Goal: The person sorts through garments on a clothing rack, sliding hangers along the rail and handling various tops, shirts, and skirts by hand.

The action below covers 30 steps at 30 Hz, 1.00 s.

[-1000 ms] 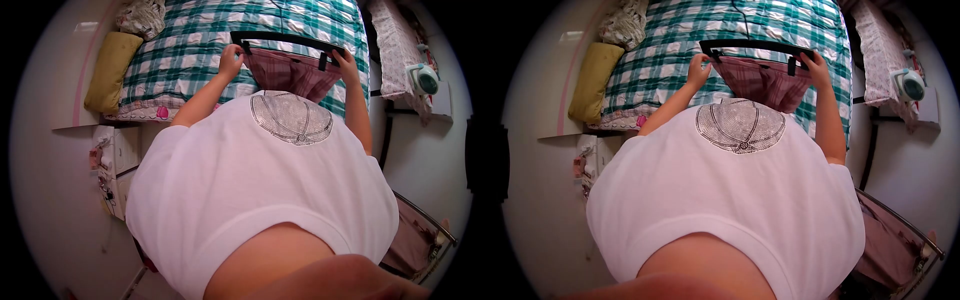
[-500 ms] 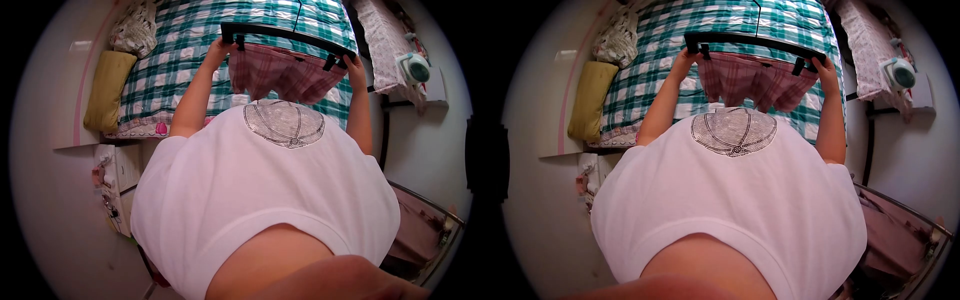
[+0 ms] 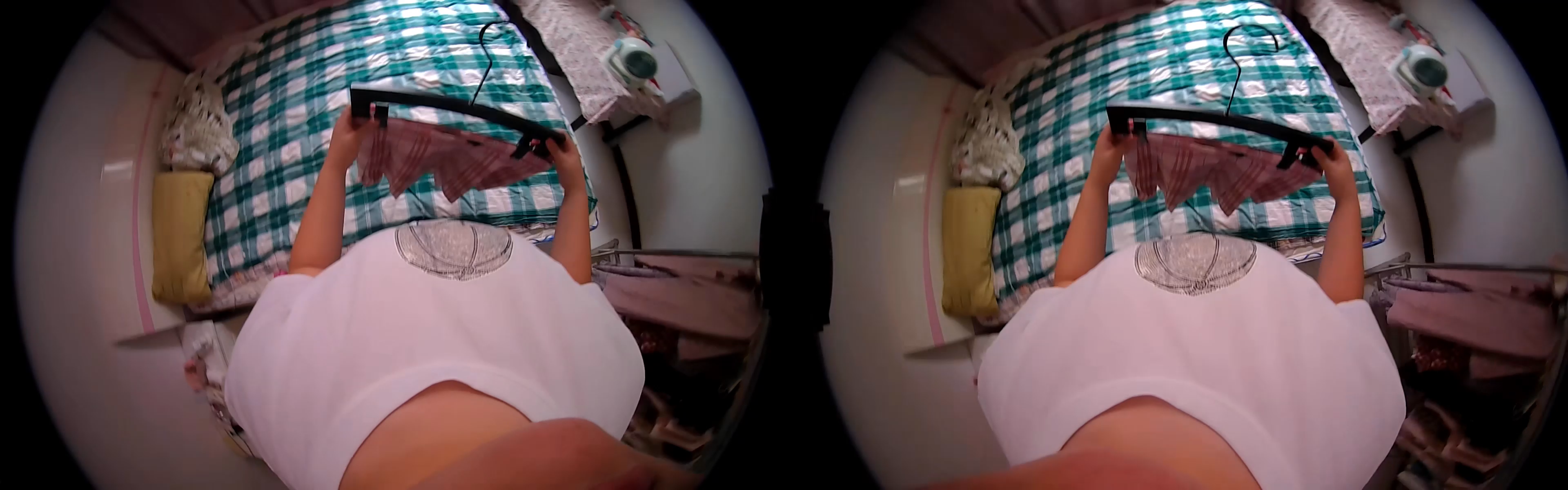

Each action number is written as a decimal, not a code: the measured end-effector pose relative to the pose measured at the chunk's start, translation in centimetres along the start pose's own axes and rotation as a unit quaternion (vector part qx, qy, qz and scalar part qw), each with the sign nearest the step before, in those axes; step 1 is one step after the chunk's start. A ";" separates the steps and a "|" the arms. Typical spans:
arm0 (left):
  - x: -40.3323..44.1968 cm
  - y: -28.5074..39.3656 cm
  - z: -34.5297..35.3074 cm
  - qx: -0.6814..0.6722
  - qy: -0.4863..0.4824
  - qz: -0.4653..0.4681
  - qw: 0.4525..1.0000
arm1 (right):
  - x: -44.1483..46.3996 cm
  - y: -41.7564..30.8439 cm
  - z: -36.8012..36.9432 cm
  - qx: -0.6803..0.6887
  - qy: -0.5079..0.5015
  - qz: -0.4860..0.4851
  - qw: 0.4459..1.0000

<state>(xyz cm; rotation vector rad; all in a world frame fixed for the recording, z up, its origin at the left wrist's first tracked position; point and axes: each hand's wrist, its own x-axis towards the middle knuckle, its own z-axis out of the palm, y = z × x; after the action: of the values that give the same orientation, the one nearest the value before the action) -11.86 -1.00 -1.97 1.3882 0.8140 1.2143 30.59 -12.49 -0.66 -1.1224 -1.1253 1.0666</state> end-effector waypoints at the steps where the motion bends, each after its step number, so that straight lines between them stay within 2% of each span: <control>1: -0.2 -0.2 0.7 -0.024 -0.015 -0.010 1.000 | -1.7 -0.2 -0.1 -0.001 0.016 -0.004 1.000; 5: 0.0 -2.5 2.8 -0.043 -0.107 -0.078 0.990 | -9.5 -0.5 -1.6 -0.008 0.081 0.028 0.996; 7: -0.5 -2.2 5.6 -0.038 -0.147 -0.127 0.980 | -13.8 -0.8 -2.2 0.036 0.140 0.002 0.990; 8: -0.8 -1.8 7.0 -0.033 -0.167 -0.149 0.974 | -16.0 -1.8 -2.9 -0.034 0.157 0.013 0.987; 9: -1.1 -1.5 8.8 -0.063 -0.181 -0.136 0.972 | -18.3 -1.7 -4.1 -0.049 0.180 0.041 0.982; 12: -2.3 -2.2 14.0 -0.131 -0.234 -0.101 0.958 | -24.4 -3.1 -5.0 -0.020 0.244 0.009 0.970; 17: -6.9 -0.4 22.2 -0.120 -0.339 -0.135 0.924 | -36.6 -4.6 -5.8 -0.025 0.357 -0.033 0.933; 19: -8.6 -0.7 24.9 -0.102 -0.419 -0.164 0.887 | -41.8 -6.0 -4.5 0.011 0.413 -0.066 0.908; 20: -9.7 -0.7 26.5 -0.120 -0.479 -0.220 0.841 | -44.8 -7.0 -3.7 0.038 0.445 -0.065 0.892; 21: -11.6 -0.8 28.7 -0.082 -0.496 -0.185 0.844 | -48.0 -7.6 -3.2 0.066 0.475 -0.064 0.875; 23: -16.0 2.6 33.5 -0.214 -0.566 -0.229 0.762 | -54.2 -8.2 -3.5 0.058 0.511 -0.084 0.854; 26: -21.5 3.7 40.1 -0.236 -0.675 -0.185 0.675 | -63.5 -8.1 -4.0 -0.001 0.562 -0.102 0.821; 29: -27.1 5.9 45.4 -0.284 -0.747 -0.239 0.551 | -71.0 -9.5 -3.5 -0.023 0.612 -0.085 0.786; 30: -28.7 7.1 47.1 -0.240 -0.784 -0.225 0.527 | -72.8 -10.3 -3.3 -0.016 0.636 -0.071 0.768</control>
<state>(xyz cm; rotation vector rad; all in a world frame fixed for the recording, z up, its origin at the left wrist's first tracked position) 25.12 -42.26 2.51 1.0733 -0.4917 -0.4851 25.51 -85.93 0.72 -1.3715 -0.0958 -0.0068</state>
